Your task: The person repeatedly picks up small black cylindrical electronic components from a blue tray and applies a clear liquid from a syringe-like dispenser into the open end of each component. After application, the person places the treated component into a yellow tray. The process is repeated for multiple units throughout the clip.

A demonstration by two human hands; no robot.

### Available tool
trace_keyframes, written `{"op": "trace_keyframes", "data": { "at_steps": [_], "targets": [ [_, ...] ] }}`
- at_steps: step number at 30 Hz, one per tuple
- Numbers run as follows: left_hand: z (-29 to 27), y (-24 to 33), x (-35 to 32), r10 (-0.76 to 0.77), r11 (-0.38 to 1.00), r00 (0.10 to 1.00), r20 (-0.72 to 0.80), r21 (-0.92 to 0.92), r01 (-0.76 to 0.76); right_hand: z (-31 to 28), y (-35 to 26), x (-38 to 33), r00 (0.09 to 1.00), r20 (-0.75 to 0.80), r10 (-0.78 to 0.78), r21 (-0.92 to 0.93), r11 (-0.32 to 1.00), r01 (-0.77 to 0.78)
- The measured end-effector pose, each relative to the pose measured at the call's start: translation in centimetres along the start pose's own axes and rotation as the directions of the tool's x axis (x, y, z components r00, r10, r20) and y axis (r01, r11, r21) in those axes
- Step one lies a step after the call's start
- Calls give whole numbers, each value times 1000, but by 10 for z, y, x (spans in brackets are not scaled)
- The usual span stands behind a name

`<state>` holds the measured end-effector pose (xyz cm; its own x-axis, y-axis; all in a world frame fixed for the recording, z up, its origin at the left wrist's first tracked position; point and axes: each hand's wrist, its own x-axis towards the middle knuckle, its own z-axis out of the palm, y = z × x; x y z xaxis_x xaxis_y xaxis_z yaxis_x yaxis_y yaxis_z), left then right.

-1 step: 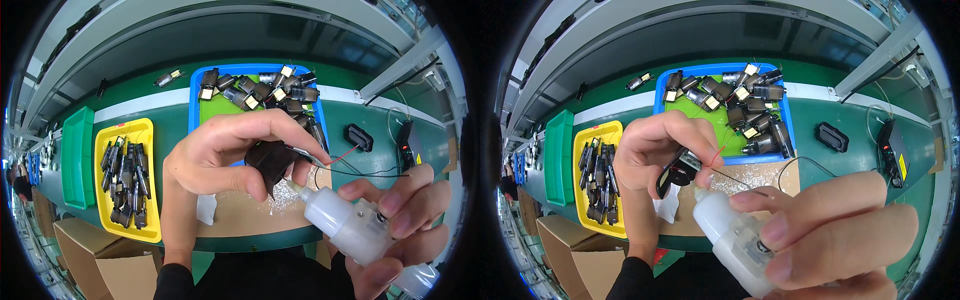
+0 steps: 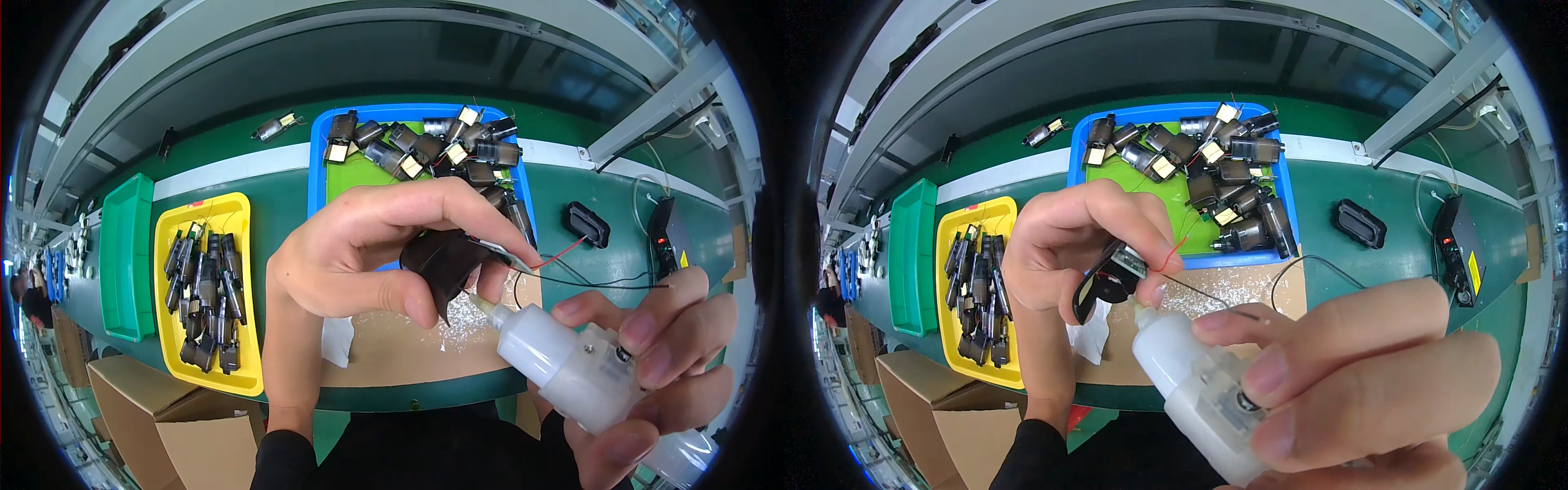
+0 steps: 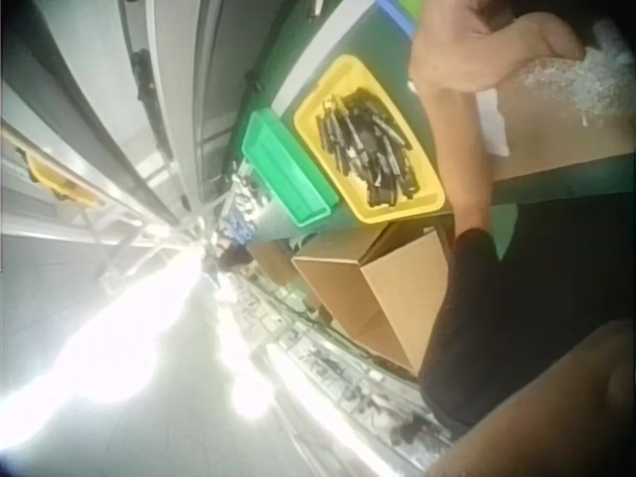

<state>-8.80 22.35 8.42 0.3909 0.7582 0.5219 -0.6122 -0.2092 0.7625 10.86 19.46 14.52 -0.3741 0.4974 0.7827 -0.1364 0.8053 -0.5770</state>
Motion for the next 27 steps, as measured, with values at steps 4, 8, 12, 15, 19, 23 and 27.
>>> {"op": "trace_keyframes", "data": {
  "at_steps": [4, 8, 12, 15, 19, 23, 27],
  "targets": [
    [2, -3, 4, 1, 1000, 1000, 4, -27, -1, -25, 15, 17, 943, 208, -260, 68, 966, 251],
    [2, -6, 7, 16, 999, 1000, 2, -45, -16, -8, -17, 7, 998, 56, 14, -244, 970, 0],
    [3, -5, 6, 33, 998, 999, 1, -59, -33, -31, -17, 17, 953, 302, 9, -239, 969, 67],
    [4, -7, 6, 26, 996, 1000, -18, -81, -27, -41, 20, 16, 910, 303, -282, 28, 957, 288],
    [6, -2, 6, 6, 995, 998, -55, -102, -12, -14, 12, 5, 984, 45, -175, -31, 984, 176],
    [0, -6, 5, 39, 992, 999, -33, -120, -43, 12, 3, 9, 987, -158, -33, -84, 996, 20],
    [3, -7, 6, 60, 993, 997, -44, -96, -64, 16, 4, -8, 968, -249, 13, -1, 1000, -14]
  ]
}}
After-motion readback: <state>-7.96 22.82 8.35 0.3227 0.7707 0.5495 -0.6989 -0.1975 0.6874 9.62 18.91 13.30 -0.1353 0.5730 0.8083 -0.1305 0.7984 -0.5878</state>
